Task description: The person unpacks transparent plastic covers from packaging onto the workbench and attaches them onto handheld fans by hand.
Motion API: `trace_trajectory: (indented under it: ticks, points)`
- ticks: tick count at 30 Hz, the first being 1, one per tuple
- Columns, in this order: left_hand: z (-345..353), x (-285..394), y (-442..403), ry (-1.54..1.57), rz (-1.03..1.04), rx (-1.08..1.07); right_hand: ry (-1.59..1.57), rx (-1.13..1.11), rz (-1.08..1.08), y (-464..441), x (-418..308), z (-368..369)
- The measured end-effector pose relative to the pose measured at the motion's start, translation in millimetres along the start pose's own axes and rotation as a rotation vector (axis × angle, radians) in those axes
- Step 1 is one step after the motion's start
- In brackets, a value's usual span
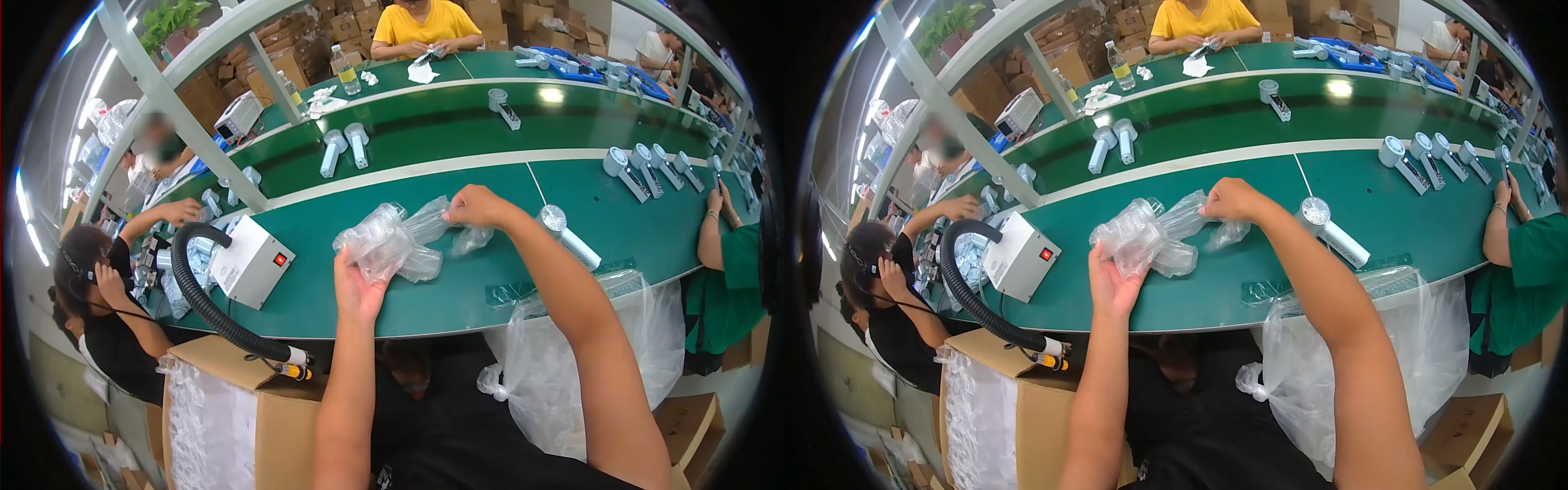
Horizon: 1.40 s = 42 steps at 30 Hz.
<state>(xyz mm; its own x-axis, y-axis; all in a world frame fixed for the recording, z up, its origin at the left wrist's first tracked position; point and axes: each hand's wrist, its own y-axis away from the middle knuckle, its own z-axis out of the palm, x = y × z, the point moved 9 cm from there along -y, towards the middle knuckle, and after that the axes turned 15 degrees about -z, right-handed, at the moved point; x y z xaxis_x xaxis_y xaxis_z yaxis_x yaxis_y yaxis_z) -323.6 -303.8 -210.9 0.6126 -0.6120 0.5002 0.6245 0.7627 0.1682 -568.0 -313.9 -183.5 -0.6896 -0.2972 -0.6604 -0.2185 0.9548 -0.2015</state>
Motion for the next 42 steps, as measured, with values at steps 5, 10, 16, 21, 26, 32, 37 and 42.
trace_trajectory:
  ticks: [5, 10, 16, 21, 26, 32, 37, 42]
  points:
    - [-14, 3, 6, 0.024, -0.035, 0.083, 0.055, 0.504, -0.264, -12, -37, -64]
    - [-17, 9, 4, 0.146, 0.092, 0.1, 0.049, 0.919, -0.117, 20, -56, -120]
    - [-21, 7, 3, 0.147, 0.083, 0.07, 0.348, -0.06, -0.027, 51, -76, 26]
    - [-16, 13, 16, 0.151, 0.071, 0.058, 0.055, 0.326, 0.034, 53, -49, 15]
    - [-27, 17, 17, 0.209, 0.099, 0.042, 0.177, 0.219, 0.01, 58, -85, 4]
    - [-22, 18, 17, 0.179, 0.062, 0.025, 0.279, 0.329, -0.342, 57, -109, 50]
    - [-35, 20, 27, 0.227, 0.034, 0.06, 0.235, 0.632, -0.37, 33, -102, -35]
    - [-38, 16, 22, 0.258, 0.065, 0.035, 0.114, 0.737, -0.191, 13, -91, -76]
